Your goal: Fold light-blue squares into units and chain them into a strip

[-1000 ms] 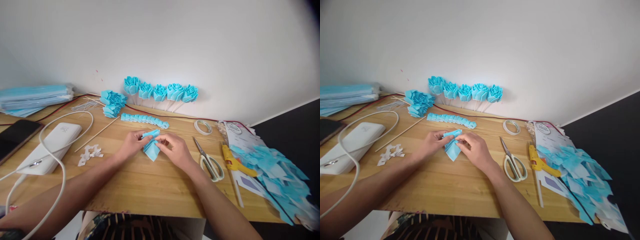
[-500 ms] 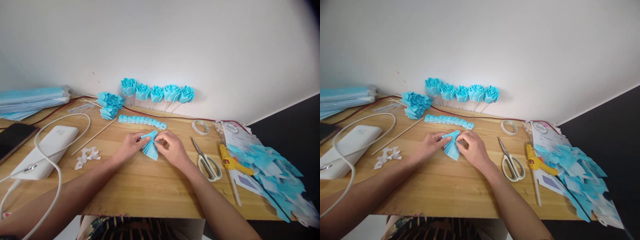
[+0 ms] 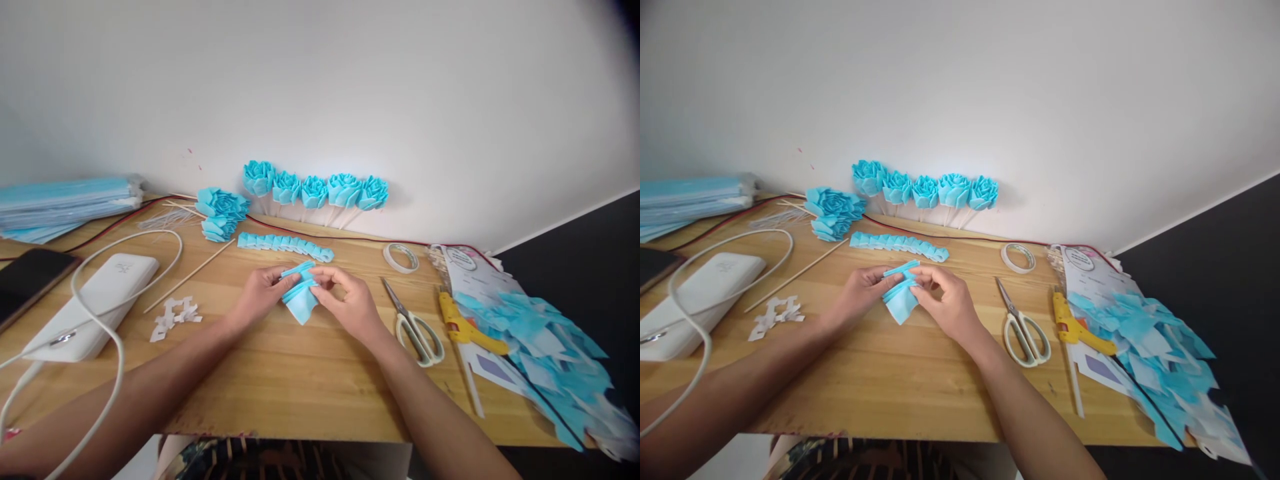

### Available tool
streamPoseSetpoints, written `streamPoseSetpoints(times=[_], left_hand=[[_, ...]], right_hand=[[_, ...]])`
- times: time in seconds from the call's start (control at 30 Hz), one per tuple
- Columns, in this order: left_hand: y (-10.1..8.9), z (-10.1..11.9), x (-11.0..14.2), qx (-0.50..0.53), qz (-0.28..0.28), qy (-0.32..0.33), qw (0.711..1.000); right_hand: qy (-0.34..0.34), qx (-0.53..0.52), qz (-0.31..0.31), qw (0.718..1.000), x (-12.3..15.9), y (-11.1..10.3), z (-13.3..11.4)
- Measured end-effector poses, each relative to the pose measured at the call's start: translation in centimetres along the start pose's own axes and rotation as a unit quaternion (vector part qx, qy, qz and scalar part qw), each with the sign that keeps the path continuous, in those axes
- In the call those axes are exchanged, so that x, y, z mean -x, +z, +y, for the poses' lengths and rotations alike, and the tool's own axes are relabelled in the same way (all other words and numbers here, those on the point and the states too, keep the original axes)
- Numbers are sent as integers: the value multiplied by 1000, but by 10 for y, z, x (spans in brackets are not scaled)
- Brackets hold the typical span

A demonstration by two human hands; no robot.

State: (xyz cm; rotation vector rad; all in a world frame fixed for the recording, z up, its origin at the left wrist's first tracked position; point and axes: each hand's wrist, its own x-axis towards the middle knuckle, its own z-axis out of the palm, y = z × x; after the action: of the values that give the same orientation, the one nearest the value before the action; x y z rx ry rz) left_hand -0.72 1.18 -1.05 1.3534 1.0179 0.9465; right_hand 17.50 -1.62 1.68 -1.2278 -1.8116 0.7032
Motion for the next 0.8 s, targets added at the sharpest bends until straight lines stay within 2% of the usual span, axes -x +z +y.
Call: streamPoseSetpoints(times=[0.17, 0.47, 0.67, 0.8], left_hand=[[1, 5, 2, 23, -28, -2, 999], [0, 7, 3, 3, -40, 5, 999], [0, 7, 4, 17, -58, 0, 998], [-1, 4, 2, 45, -54, -13, 997]], right_hand=[[19, 21, 33, 999, -3, 3, 6], [-22, 39, 47, 998, -2, 4, 11], [-19, 48, 63, 997, -3, 3, 11], [-60, 54, 73, 994, -7, -1, 9]])
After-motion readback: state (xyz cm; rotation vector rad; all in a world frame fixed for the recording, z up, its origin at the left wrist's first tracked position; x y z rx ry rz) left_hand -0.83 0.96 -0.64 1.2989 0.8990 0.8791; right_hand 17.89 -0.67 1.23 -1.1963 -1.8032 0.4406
